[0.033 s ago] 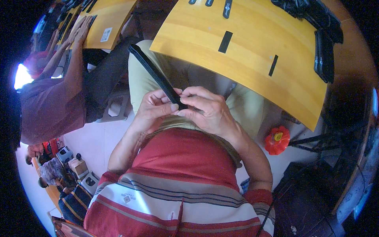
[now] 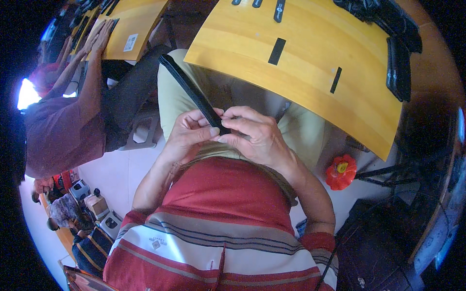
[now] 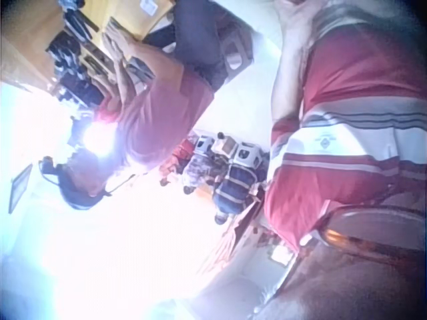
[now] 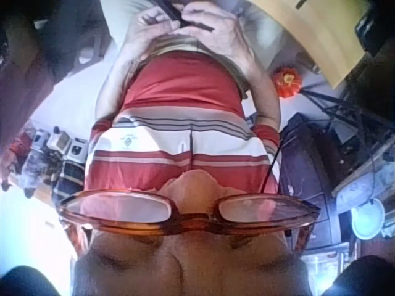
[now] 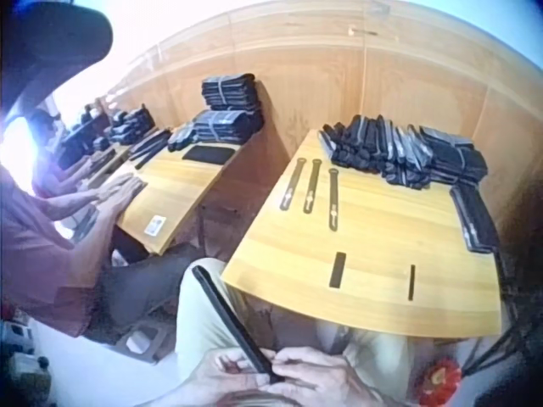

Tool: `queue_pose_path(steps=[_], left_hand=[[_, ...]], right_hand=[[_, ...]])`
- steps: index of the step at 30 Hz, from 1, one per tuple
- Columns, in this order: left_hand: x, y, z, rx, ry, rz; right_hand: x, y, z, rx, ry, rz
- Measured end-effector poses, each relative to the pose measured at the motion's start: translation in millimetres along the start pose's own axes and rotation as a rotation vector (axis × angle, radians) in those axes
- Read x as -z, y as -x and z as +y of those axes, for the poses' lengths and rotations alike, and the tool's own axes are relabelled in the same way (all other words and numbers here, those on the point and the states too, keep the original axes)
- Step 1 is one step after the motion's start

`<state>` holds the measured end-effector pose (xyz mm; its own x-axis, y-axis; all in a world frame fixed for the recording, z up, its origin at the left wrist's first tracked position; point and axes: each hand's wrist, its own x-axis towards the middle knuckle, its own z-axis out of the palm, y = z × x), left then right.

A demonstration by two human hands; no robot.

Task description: Manually assembling and inspecting black watch straps by inserting metal pins and buckles.

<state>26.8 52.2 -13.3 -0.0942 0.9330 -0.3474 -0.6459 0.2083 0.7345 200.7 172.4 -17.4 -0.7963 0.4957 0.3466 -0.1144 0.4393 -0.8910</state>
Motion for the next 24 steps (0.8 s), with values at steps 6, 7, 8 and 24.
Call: queue_pose_path(steps=[6,7,8,24], left_hand=[[3,0,-9,-0.013,0.011,0.025],[2,0,-10,-0.013,0.002,0.043],[2,0,-11,-0.013,-0.008,0.061],[0,2,-24,-0.073,-0.175,0.128]], right_hand=[[-5,6,6,-0.004,-0.014,0.029],[-5,7,5,-0.006,-0.018,0.032],[-6,7,5,-0.009,-0.023,0.034],[4,4,5,-0.134,-0.009,-0.100]])
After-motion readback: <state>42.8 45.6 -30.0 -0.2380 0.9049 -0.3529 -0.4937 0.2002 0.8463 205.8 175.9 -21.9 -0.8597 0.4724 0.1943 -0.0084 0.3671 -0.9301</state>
